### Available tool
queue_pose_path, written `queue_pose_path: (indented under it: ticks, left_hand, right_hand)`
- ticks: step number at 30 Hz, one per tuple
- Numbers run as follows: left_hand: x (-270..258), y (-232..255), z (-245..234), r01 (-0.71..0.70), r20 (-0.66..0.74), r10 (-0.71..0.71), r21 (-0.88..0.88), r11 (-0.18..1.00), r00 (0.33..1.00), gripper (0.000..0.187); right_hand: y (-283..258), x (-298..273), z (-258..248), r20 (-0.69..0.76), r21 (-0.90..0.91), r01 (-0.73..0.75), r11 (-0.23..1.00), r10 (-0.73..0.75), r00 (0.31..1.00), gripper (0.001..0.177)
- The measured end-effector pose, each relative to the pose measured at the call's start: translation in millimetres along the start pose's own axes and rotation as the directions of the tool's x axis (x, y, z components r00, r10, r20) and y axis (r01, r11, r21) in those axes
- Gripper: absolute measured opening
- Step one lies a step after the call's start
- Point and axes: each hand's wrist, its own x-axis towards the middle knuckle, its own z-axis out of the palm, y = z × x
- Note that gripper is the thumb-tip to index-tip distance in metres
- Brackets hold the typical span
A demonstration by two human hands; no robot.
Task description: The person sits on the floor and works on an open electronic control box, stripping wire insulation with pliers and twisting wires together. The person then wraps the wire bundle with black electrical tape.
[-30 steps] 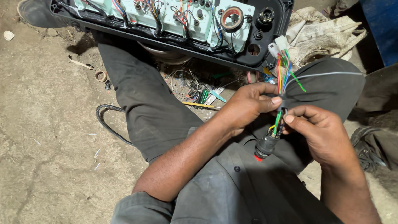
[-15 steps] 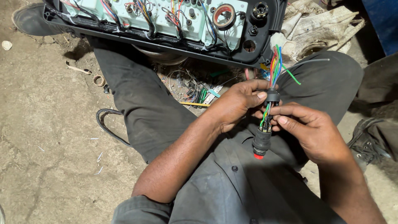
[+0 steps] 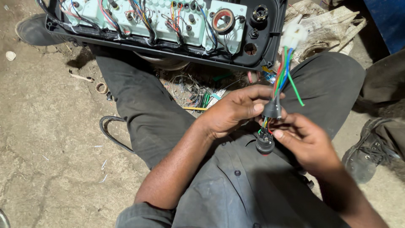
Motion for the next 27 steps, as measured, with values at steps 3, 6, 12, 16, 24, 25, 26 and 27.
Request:
queue_pose_path:
  ticks: [3,6,12,16,24,25,26,27]
  left_hand:
    - [-1.8,0.1,-12.3,-0.035,0.014,0.035,0.022,0.999,0.999,0.051]
    - [-4.9,-1.4,-24.4,-0.065,-0.039,0.066,0.023,0.998,0.997,0.052]
    - [-17.0,-5.4,-39.5,-0.095,-0.127,0.094,0.003,0.996,0.987,0.054]
    - [-23.4,-4.8,-44.6,-0.089,-0.168,0.095,0.041,0.995,0.981,0.058]
    - [-20.4,-7.6,-48.9,-0.118,-0.161,0.120,0.020,0.993,0.980,0.062]
    - [-19.9,-8.0,-49.3,-0.118,-0.161,0.121,0.024,0.993,0.980,0.062]
    - [-19.4,-8.4,-49.7,-0.117,-0.162,0.117,0.012,0.993,0.980,0.062]
    - [-19.2,-8.5,-50.0,-0.116,-0.164,0.114,0.000,0.993,0.980,0.062]
  right_hand:
    - [18.4,9.7,-0.4,0.024,-0.075,0.001,0.997,0.001,1.000,0.029]
    - [26.6,20.4,1.0,0.056,-0.079,0.029,0.996,-0.025,0.998,0.026]
    - [32.0,38.3,16.8,0.103,0.000,-0.004,1.000,0.004,0.995,0.032]
    - [32.5,44.0,21.8,0.122,0.013,-0.023,1.000,0.021,0.992,0.035]
    - [30.6,45.3,23.6,0.085,-0.011,-0.056,0.998,0.057,0.995,0.034]
    - [30.3,45.1,23.6,0.079,-0.011,-0.054,0.998,0.055,0.995,0.033]
    - [30.0,44.9,23.6,0.073,-0.010,-0.053,0.999,0.053,0.996,0.032]
    - [29.4,45.1,23.7,0.067,-0.010,-0.051,0.999,0.052,0.996,0.031]
